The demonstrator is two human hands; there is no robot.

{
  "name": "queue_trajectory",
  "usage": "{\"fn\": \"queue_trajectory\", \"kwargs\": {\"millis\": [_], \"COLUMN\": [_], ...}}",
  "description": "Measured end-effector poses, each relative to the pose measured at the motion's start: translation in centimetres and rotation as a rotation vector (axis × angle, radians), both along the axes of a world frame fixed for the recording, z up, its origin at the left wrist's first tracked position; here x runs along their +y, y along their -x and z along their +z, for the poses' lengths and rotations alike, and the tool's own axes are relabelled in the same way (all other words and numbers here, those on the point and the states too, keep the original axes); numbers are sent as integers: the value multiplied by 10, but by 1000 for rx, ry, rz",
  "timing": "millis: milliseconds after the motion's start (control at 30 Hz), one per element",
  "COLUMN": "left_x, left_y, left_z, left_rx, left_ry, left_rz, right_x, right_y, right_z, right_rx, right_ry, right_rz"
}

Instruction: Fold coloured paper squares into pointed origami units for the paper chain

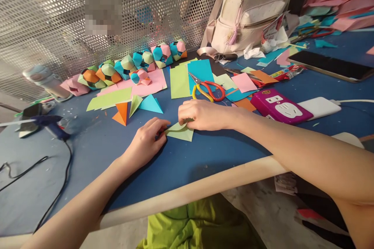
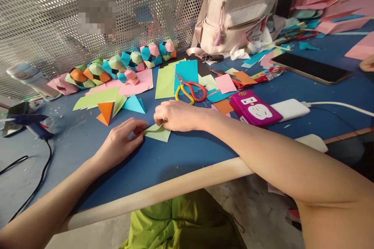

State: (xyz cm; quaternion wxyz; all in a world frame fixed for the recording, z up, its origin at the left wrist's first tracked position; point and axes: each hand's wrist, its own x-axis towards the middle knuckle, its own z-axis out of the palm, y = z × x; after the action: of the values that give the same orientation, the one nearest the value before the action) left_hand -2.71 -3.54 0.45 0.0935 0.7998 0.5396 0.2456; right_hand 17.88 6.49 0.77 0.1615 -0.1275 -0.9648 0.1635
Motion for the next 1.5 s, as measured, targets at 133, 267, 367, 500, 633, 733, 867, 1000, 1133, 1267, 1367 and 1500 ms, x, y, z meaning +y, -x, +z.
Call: {"fn": "queue_trajectory", "kwargs": {"millis": [133, 267, 367, 500, 633, 733, 867, 1000, 1133, 1267, 1367, 1500], "left_x": [0, 0, -1, -2, -2, -3, -3, 0, 2, 2, 1, 3], "left_y": [6, 9, 11, 13, 13, 12, 10, 9, 11, 10, 10, 10], "left_z": [7, 15, 21, 23, 18, 16, 16, 14, 10, 9, 10, 10], "left_rx": [25, 65, 50, -36, -117, -154, -188, -169, -86, -46, -32, -41], "left_ry": [47, 121, 111, 59, 92, 101, 100, 136, 162, 161, 163, 182], "left_rz": [-7, -21, 12, 190, 274, 318, 368, 284, 86, 6, -5, 10], "right_x": [-3, -8, -11, -13, -12, -9, -6, -5, -7, -9, -12, -18], "right_y": [-2, -3, -4, -3, -1, 1, 2, 1, -1, -4, -6, -7], "right_z": [4, 9, 12, 12, 8, 5, 2, 3, 7, 12, 17, 24], "right_rx": [-75, -170, -192, -117, 16, 70, 147, 127, 26, -101, -188, -254], "right_ry": [-70, -116, -136, -128, -108, -79, 8, 47, 5, -50, -104, -171], "right_rz": [20, 16, 4, -15, -72, -109, -148, -161, -98, -17, 24, 40]}}
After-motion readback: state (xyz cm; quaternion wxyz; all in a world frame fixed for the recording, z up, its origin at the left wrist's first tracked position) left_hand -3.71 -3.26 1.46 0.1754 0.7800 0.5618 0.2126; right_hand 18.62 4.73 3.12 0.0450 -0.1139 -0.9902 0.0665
